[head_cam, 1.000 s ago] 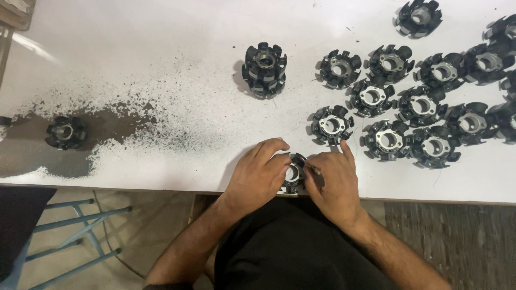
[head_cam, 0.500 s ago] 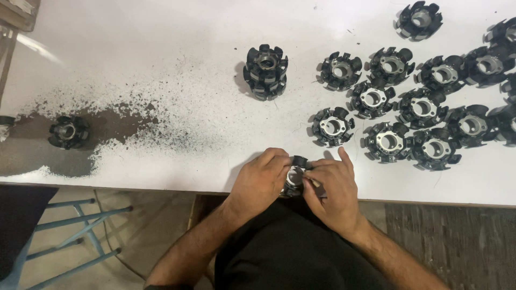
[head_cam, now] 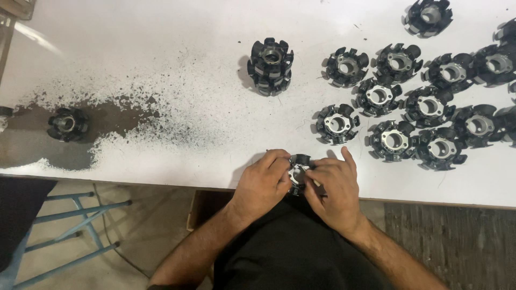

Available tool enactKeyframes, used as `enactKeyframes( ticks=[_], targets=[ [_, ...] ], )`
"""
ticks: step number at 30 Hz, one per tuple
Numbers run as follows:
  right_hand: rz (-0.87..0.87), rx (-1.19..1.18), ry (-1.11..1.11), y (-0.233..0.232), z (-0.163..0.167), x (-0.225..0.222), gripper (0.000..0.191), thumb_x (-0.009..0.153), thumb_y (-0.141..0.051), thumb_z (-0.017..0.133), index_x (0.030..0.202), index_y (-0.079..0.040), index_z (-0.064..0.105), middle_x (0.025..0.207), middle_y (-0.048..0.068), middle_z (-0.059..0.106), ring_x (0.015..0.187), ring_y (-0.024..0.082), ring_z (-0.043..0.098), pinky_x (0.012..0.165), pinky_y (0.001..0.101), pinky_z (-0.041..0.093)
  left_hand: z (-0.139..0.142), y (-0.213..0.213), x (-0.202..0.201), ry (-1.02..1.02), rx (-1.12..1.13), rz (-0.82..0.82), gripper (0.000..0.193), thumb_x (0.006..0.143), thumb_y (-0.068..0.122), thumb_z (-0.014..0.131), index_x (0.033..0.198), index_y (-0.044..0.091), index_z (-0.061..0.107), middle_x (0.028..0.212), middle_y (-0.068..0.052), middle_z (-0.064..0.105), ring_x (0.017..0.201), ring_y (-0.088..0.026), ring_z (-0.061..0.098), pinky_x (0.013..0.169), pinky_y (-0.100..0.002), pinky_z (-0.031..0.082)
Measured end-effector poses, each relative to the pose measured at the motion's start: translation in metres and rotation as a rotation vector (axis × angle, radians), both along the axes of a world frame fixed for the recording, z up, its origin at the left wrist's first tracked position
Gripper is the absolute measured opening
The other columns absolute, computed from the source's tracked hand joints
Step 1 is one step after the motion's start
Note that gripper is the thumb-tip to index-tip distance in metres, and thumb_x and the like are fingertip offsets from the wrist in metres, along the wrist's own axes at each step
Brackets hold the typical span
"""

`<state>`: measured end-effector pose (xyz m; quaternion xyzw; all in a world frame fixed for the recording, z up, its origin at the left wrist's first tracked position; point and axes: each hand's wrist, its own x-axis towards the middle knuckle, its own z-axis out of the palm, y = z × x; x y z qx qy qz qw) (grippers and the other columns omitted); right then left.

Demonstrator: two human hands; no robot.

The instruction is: The person picks up a black plastic wheel hub component from the table, works on its center with a small handheld tool, and places the finished part onto a growing pile on the right side of the table. The person repeats this cycle for one part at a time throughout the episode.

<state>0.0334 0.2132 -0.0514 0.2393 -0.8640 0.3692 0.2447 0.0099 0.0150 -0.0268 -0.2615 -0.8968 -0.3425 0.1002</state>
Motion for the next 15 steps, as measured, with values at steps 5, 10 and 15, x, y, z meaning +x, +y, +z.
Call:
enactKeyframes(
  ticks=[5,10,15],
  targets=[
    [-0.004,0.018,0.010,-0.0021,-0.0043,0.0012,0.036,0.076,0.003,0.082,0.106,-0.007,0.064,0.102,0.009,0.067,0.111,0.028,0.065,0.120,0.0572,0.037,-0.0054,0.0034,0.0067,0.099,0.008,0.040,0.019,0.086,0.001,0.070,0.103,-0.001,0.062,0.115,-0.013,0.065,0.094,-0.027,0.072,0.074,-0.035,0.062],
    [0.005,0.053,0.020,-0.0014,-0.0030,0.0001,0.038,0.075,0.003,0.083,0.106,-0.007,0.065,0.101,0.008,0.067,0.109,0.027,0.065,0.118,0.0566,0.039,-0.0072,0.0063,0.0084,0.111,0.027,0.053,0.018,0.087,0.000,0.070,0.103,0.000,0.062,0.114,-0.012,0.065,0.095,-0.027,0.072,0.075,-0.034,0.063],
    [-0.010,0.022,0.036,0.0008,-0.0020,-0.0010,0.037,0.074,0.003,0.083,0.105,-0.007,0.065,0.101,0.008,0.067,0.109,0.027,0.067,0.118,0.0557,0.041,-0.0094,0.0102,0.0082,0.158,0.034,0.053,0.016,0.090,0.000,0.072,0.100,0.000,0.060,0.114,-0.014,0.064,0.095,-0.027,0.072,0.074,-0.033,0.062]
  ],
)
